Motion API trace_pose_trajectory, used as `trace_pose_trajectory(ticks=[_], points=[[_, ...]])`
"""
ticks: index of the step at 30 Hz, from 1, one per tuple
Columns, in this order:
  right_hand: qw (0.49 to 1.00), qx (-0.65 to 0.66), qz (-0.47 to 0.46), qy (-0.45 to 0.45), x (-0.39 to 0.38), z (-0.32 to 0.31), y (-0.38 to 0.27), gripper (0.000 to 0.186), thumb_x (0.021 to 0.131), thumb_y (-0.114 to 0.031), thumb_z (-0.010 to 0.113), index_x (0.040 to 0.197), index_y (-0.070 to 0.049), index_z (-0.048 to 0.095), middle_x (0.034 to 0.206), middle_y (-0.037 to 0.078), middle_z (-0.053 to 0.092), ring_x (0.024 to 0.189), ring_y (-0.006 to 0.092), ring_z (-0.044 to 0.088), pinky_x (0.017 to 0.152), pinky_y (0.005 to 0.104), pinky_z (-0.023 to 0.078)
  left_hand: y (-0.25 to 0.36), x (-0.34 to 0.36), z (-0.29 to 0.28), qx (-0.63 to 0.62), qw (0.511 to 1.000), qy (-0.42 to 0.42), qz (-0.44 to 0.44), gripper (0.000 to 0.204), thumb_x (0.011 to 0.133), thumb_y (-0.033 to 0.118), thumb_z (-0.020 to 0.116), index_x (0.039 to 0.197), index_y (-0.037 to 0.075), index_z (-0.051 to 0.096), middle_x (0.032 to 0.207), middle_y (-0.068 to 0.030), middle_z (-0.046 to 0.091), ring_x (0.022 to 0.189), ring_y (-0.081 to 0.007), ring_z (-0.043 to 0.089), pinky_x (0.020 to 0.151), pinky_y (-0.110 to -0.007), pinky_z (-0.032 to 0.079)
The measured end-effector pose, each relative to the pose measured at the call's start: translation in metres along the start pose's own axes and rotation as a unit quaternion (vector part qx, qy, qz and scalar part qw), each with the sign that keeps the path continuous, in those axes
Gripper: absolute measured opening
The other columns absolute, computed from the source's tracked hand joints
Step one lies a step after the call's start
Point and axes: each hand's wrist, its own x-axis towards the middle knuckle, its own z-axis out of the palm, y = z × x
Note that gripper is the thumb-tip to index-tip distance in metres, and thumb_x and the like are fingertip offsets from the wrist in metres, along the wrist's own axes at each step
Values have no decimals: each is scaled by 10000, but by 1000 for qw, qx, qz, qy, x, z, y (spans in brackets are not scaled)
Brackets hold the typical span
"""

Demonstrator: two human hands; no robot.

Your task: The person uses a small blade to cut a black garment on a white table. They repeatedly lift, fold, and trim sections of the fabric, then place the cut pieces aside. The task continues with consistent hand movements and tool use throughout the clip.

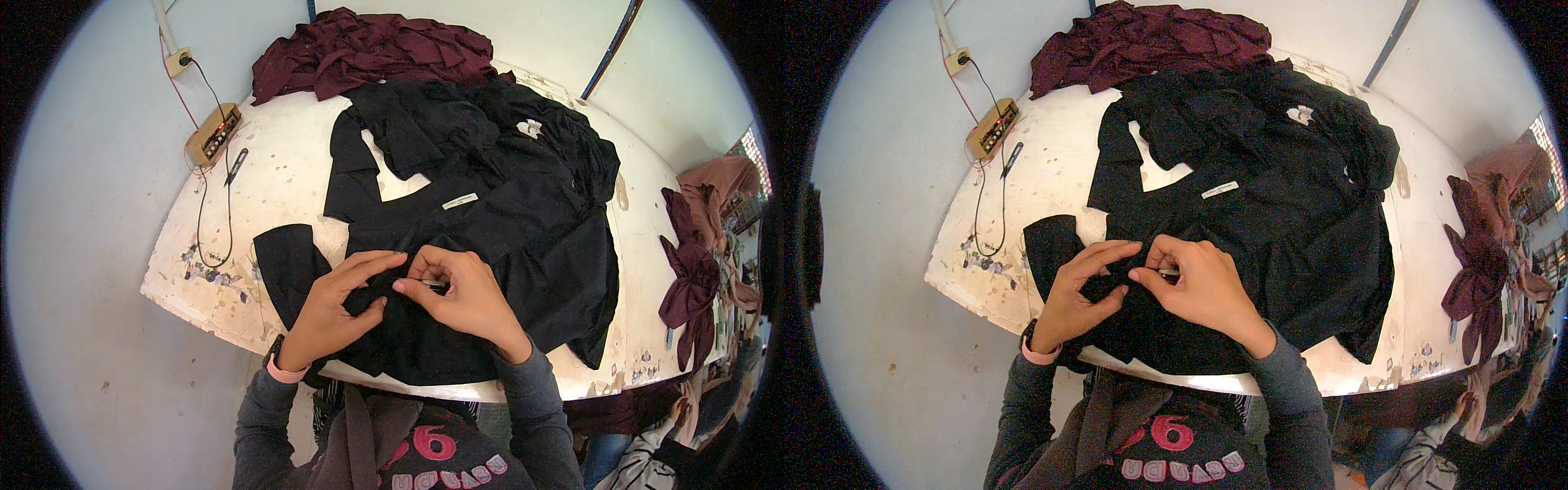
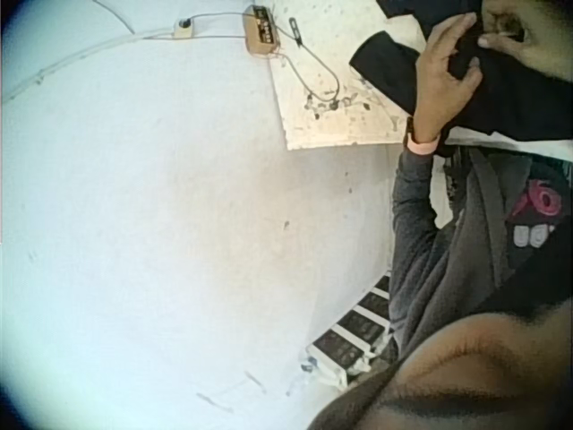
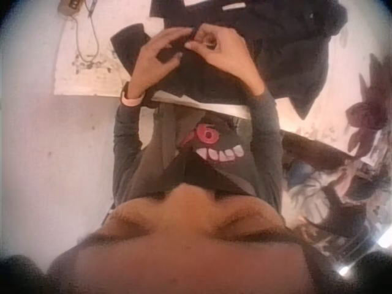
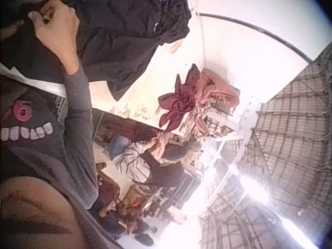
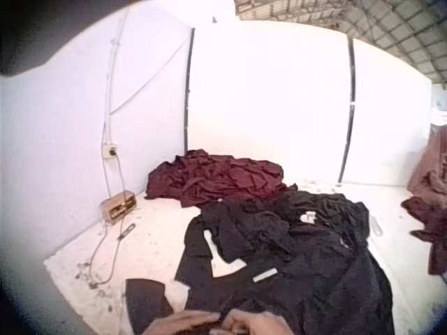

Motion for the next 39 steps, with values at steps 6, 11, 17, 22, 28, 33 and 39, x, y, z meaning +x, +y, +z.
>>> trace_pose_trajectory(ticks=[6, 11, 17, 22, 28, 33, 39], points=[[992, 112, -38, -42, 9, 6, 28, 278, 851, -307, 809, 926, -66, 692, 706, 80, 643, 626, 186, 642, 581, 316, 452, 4, -5, -5, -44, 997, 52, -41, 592, 788, -5, 743, 1359, 113, 646, 1366, -86, 630, 1193, -200, 623, 899, -311, 520], [960, -116, -239, 83, 1, 12, 35, 179, 711, -128, 777, 873, -130, 700, 696, -3, 583, 603, 182, 602, 564, 300, 404, -21, -57, -50, 10, 993, 114, 20, 385, 803, -22, 770, 1183, 13, 717, 1079, -121, 733, 1107, -191, 670, 890, -297, 533], [787, -308, -471, 253, -14, 13, 45, 143, 724, -95, 769, 752, -162, 646, 651, -62, 527, 527, 103, 489, 553, 284, 313, -48, -159, -110, 151, 895, 292, -303, 233, 906, 59, 711, 1118, -38, 716, 943, -167, 756, 1019, -253, 715, 893, -320, 546], [738, -335, -516, 278, -19, 19, 42, 228, 708, -62, 784, 700, -188, 594, 632, -83, 496, 517, 100, 454, 566, 279, 301, -65, -179, -83, 505, 775, 312, -217, 278, 995, 204, 646, 1104, -42, 714, 879, -165, 747, 879, -199, 728, 839, -306, 535], [723, -380, -518, 254, -30, 17, 39, 285, 705, -63, 791, 685, -233, 564, 654, -100, 510, 540, 82, 444, 596, 271, 308, 14, -88, -12, -209, 931, 19, -300, 252, 990, 226, 662, 918, -5, 731, 688, -81, 685, 519, -101, 577, 515, -275, 447], [702, -412, -526, 246, -37, 16, 34, 298, 710, -77, 799, 694, -244, 553, 663, -103, 525, 553, 75, 445, 614, 266, 312, 53, -23, 14, 149, 976, 159, -28, 216, 807, 235, 857, 907, 68, 764, 648, -50, 614, 615, -152, 614, 617, -291, 486], [714, -409, -508, 255, -38, 19, 40, 326, 749, -81, 793, 686, -236, 514, 663, -105, 538, 552, 75, 445, 610, 266, 308, 30, -19, -5, 83, 987, 128, -58, 132, 741, -17, 816, 842, 51, 764, 782, -44, 701, 723, -130, 627, 636, -271, 459]])
